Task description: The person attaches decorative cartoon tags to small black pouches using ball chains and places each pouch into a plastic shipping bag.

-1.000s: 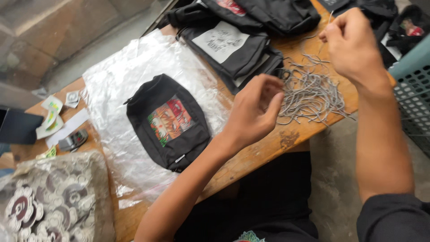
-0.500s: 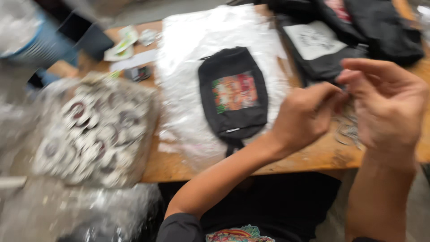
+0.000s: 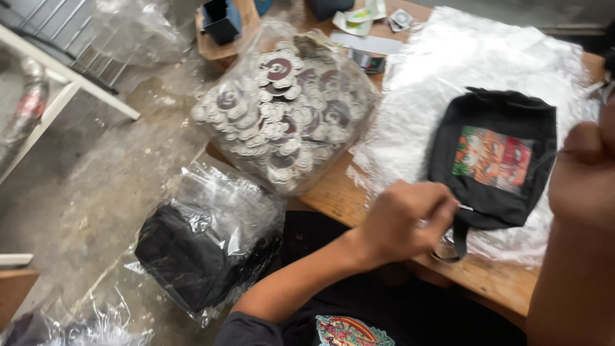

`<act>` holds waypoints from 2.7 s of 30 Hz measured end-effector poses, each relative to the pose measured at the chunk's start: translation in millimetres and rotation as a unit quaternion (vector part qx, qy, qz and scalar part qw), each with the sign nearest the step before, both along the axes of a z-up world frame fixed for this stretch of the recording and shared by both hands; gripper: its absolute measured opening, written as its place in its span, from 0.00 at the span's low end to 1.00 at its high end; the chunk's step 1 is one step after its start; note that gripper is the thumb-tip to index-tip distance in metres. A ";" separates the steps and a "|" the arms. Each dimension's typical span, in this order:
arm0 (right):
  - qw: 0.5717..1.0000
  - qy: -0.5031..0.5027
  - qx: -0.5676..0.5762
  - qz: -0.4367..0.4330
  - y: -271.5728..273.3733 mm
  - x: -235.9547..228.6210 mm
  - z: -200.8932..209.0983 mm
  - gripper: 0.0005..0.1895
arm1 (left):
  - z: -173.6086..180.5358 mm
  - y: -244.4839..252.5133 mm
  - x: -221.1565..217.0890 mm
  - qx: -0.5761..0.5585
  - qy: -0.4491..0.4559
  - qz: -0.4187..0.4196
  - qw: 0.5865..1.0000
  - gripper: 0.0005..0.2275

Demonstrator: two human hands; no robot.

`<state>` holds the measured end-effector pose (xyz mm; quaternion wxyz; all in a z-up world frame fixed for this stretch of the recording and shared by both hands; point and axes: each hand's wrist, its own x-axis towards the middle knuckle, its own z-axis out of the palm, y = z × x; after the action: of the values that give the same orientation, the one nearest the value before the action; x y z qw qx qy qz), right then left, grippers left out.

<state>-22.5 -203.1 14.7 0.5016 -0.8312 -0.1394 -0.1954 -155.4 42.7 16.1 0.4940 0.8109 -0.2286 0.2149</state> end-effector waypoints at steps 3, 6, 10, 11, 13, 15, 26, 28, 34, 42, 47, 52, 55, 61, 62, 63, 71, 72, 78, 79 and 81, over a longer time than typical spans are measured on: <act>0.949 0.012 0.266 0.171 128.8 -22.7 83.2 0.07 | 12.5 54.5 2.5 -0.018 -0.016 0.087 0.996 0.06; 0.976 0.011 0.143 0.166 210.5 -11.1 88.5 0.10 | 20.2 100.3 8.1 -0.025 -0.047 0.175 0.983 0.06; 0.970 -0.041 -0.110 0.215 291.8 32.3 46.4 0.10 | 37.0 147.3 18.3 -0.034 -0.067 0.262 0.962 0.07; 0.968 -0.043 -0.110 0.219 307.0 42.6 37.2 0.10 | 39.0 155.8 21.9 -0.034 -0.069 0.266 0.961 0.07; 0.930 -0.092 -0.297 0.197 337.1 63.4 18.7 0.31 | 42.9 172.7 29.6 -0.039 -0.052 0.329 0.942 0.06; 0.914 -0.053 -0.360 0.177 351.6 71.7 7.8 0.30 | 47.7 187.3 37.2 -0.041 -0.047 0.333 0.941 0.04; 0.974 0.044 -0.142 0.170 336.2 81.6 12.6 0.16 | 55.7 198.0 62.2 -0.087 -0.038 0.339 0.936 0.04; 0.971 0.145 -0.052 0.182 318.0 77.0 24.7 0.12 | 51.8 187.2 66.7 -0.108 -0.042 0.361 0.925 0.07; 0.944 0.245 0.128 0.181 216.4 27.6 68.4 0.12 | 59.1 102.3 72.2 -0.228 0.098 0.285 0.926 0.25; 0.935 0.239 0.235 0.114 63.2 13.2 58.3 0.10 | 41.7 -19.3 135.3 -0.381 0.244 0.017 0.892 0.18; 0.963 0.227 0.141 -0.026 6.7 -0.5 45.2 0.10 | 28.3 -66.8 155.0 -0.273 0.201 -0.118 0.933 0.09; 0.994 0.044 0.009 -0.099 -31.7 3.0 3.3 0.05 | -11.8 -83.5 162.5 -0.183 0.178 -0.137 0.957 0.05; 0.989 -0.032 -0.020 -0.140 -17.7 -7.1 -14.1 0.04 | -4.2 -81.0 144.9 -0.165 0.182 -0.147 0.958 0.04; 0.994 -0.001 0.012 -0.105 8.7 -31.2 -12.8 0.02 | -11.5 -86.3 131.0 -0.063 -0.057 -0.073 0.994 0.08; 0.994 0.002 0.012 -0.105 10.6 -33.0 -12.7 0.02 | -14.3 -86.5 130.6 -0.063 -0.054 -0.073 0.994 0.08; 0.996 -0.003 0.026 -0.091 12.5 -35.1 -12.4 0.04 | -16.9 -86.6 130.1 -0.052 -0.083 -0.064 0.993 0.07; 0.997 -0.013 0.048 -0.064 15.7 -39.9 -8.5 0.06 | -25.4 -86.3 131.5 -0.049 -0.129 -0.043 0.989 0.05; 0.997 -0.014 0.050 -0.059 15.3 -39.9 -8.1 0.06 | -25.2 -86.0 131.8 -0.054 -0.129 -0.052 0.989 0.05; 0.996 -0.009 0.050 -0.067 13.9 -39.9 -5.3 0.07 | -20.0 -85.5 131.0 -0.070 -0.133 -0.071 0.986 0.04; 0.997 -0.005 0.047 -0.068 12.5 -39.8 -6.8 0.06 | -19.3 -85.6 131.5 -0.068 -0.140 -0.072 0.985 0.04; 0.996 -0.004 0.051 -0.067 13.6 -39.2 -7.2 0.06 | -20.5 -85.1 131.6 -0.069 -0.139 -0.074 0.985 0.04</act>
<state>-61.7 -189.6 7.5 0.5283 -0.8114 -0.0753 -0.2385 -23.8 -42.4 -4.4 0.5270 0.7177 -0.3391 0.3037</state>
